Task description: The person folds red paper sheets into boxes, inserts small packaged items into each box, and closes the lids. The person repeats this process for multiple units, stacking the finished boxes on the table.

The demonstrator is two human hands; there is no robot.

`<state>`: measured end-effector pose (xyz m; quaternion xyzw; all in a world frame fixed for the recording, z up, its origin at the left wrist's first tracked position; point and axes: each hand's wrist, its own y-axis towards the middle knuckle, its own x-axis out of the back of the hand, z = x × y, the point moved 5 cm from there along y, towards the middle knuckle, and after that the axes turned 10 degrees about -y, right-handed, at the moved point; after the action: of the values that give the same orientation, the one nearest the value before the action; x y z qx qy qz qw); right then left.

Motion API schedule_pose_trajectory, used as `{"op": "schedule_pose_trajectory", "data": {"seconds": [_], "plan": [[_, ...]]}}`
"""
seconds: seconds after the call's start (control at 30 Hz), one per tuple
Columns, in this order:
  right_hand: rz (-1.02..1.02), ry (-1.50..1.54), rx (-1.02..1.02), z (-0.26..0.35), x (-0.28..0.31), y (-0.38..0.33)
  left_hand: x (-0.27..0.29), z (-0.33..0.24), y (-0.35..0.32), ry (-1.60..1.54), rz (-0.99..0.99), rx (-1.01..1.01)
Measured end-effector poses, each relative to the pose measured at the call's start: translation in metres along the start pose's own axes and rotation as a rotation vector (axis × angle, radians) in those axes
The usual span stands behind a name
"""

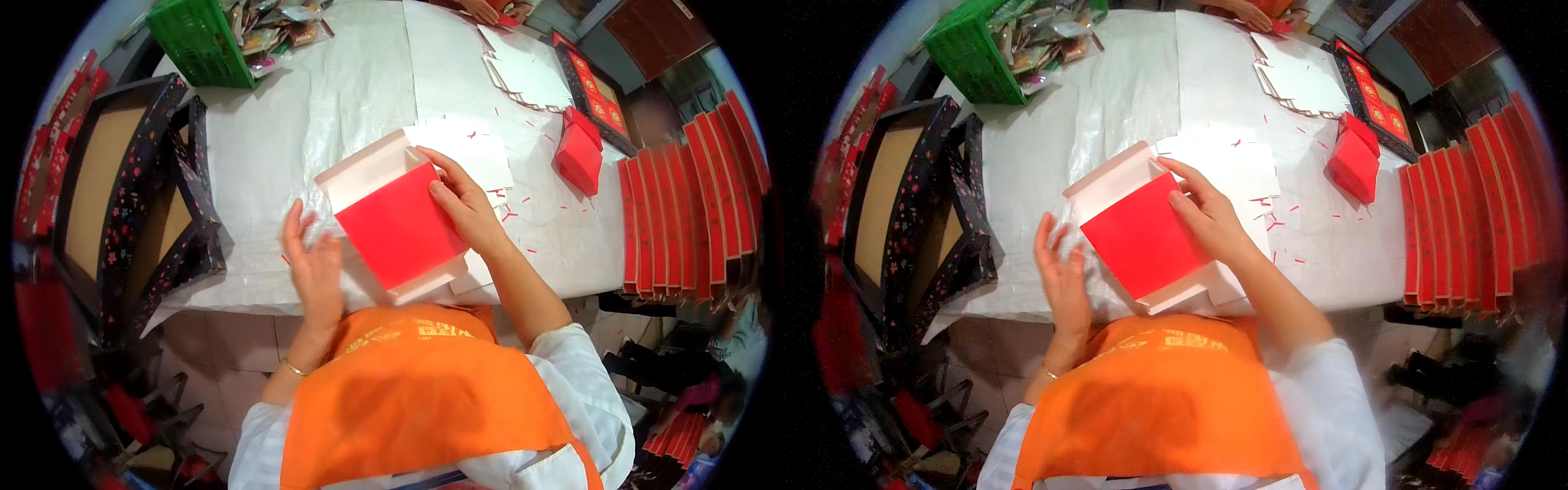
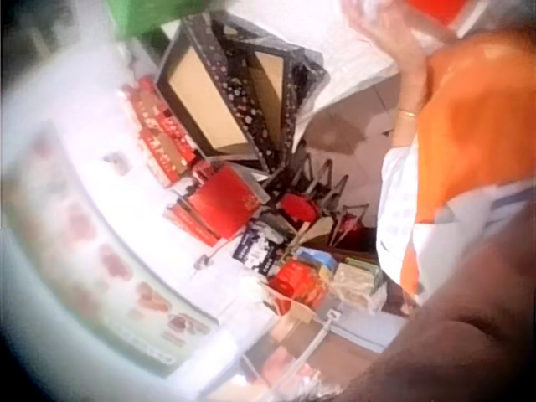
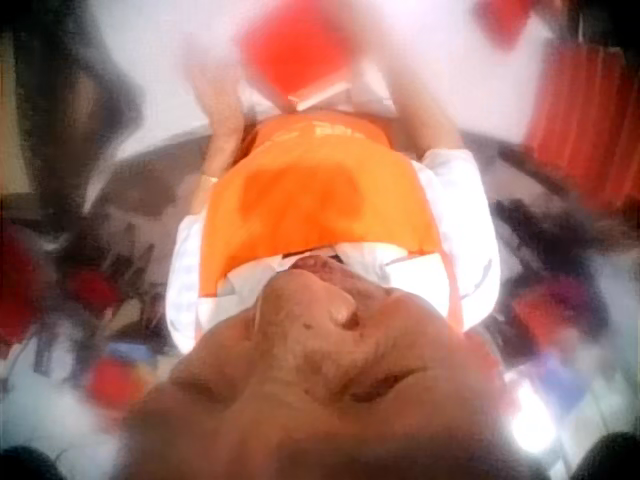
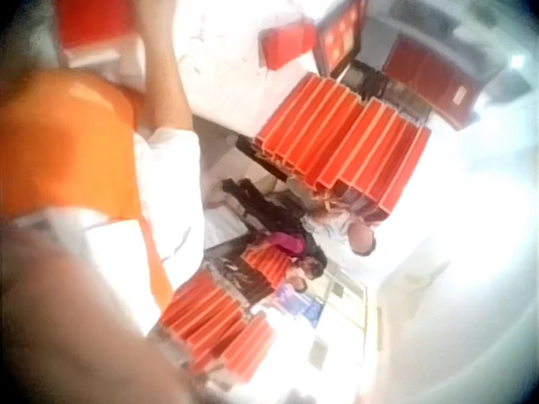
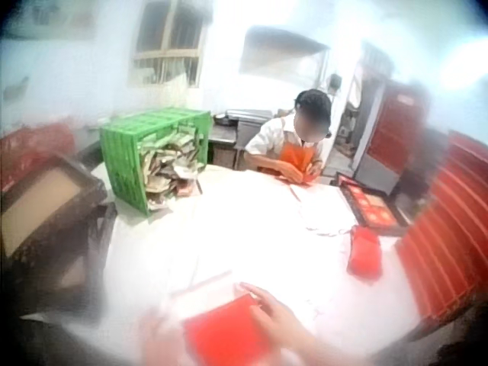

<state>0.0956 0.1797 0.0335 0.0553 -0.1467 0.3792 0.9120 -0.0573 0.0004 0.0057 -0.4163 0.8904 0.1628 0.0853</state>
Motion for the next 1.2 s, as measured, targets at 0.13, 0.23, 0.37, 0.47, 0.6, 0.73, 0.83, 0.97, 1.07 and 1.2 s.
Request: {"op": "schedule_pose_trajectory", "data": {"seconds": [0.13, 0.23, 0.37, 0.47, 0.6, 0.73, 0.83, 0.97, 1.07, 1.2], "plan": [[-0.112, 0.094, 0.004, -0.005, -0.002, -0.017, -0.037, 0.006, 0.002, -0.163, 0.200, 0.161], [-0.148, 0.096, 0.001, 0.003, -0.002, -0.035, -0.043, 0.012, 0.002, -0.175, 0.234, 0.123], [-0.250, 0.093, 0.062, 0.003, 0.010, -0.053, -0.045, 0.017, -0.004, -0.052, 0.311, 0.094], [-0.258, -0.092, 0.099, -0.003, 0.024, -0.061, -0.051, 0.012, -0.006, -0.010, 0.338, 0.085], [-0.309, -0.318, 0.121, 0.001, 0.031, -0.070, -0.058, 0.009, -0.004, 0.123, 0.359, -0.008], [-0.385, -0.314, 0.045, -0.002, 0.036, -0.070, -0.074, -0.004, 0.008, 0.173, 0.429, 0.002], [-0.522, -0.119, 0.019, 0.006, 0.039, -0.070, -0.086, -0.014, 0.012, 0.178, 0.378, 0.068], [-0.447, -0.060, -0.038, -0.008, 0.040, -0.070, -0.086, 0.000, 0.011, 0.032, 0.289, 0.238], [-0.384, -0.166, -0.029, -0.028, 0.038, -0.071, -0.093, 0.005, 0.006, 0.001, 0.325, 0.250], [-0.349, -0.338, 0.079, -0.028, 0.038, -0.081, -0.079, 0.023, 0.001, 0.118, 0.444, 0.290]]}}
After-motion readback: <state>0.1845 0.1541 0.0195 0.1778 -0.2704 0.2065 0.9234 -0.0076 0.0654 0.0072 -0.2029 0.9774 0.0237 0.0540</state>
